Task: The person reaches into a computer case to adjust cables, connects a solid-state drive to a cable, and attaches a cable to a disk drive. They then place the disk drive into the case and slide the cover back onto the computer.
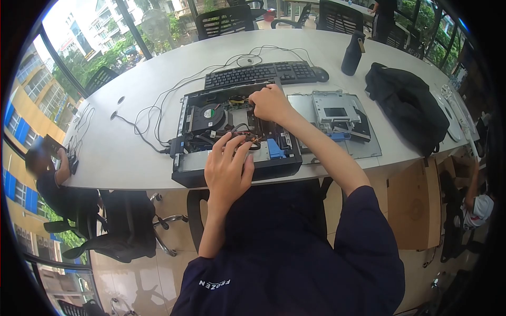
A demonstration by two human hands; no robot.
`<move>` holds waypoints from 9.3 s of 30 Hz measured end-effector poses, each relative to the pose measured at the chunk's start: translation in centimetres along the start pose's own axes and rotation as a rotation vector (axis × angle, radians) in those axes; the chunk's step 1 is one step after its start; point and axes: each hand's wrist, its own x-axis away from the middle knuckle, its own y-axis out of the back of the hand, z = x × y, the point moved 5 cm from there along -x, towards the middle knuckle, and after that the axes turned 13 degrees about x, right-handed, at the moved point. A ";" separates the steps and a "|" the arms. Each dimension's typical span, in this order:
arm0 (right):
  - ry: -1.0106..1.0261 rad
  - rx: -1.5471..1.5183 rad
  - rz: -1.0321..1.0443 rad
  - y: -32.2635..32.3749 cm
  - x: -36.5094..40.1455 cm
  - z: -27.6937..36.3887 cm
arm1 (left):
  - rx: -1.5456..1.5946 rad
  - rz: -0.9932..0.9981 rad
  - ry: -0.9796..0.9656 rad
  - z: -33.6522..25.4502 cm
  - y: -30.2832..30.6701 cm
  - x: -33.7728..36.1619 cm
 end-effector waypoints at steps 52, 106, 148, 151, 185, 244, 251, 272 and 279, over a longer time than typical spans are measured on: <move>-0.125 -1.151 -0.093 10.8 9.9 -1.2 | 0.286 -0.069 0.124 1.5 2.0 0.3; -0.874 0.022 -0.177 4.6 27.4 -12.7 | 0.067 -0.223 0.013 1.1 0.0 0.6; -0.047 -0.042 0.543 2.7 14.1 -3.5 | 0.046 -0.246 0.018 1.3 -0.2 0.7; -0.058 -0.092 0.512 2.9 14.2 -3.8 | 0.041 -0.251 0.008 1.3 -0.2 0.7; -0.221 -2.225 -0.363 12.4 16.8 1.1 | 0.351 0.168 0.316 1.8 2.2 -0.7; -0.629 -1.864 -0.462 9.6 12.3 3.7 | 0.369 0.055 0.387 3.0 0.5 -1.6; -0.644 -1.866 -0.496 10.0 12.1 3.7 | 0.535 0.008 0.394 3.5 1.3 -1.3; -0.634 -1.844 -0.399 9.9 12.2 2.8 | 0.903 0.001 0.151 1.5 1.4 -2.2; -0.644 -1.913 -0.440 10.1 11.6 3.3 | 0.947 0.053 0.164 0.7 -0.7 -2.4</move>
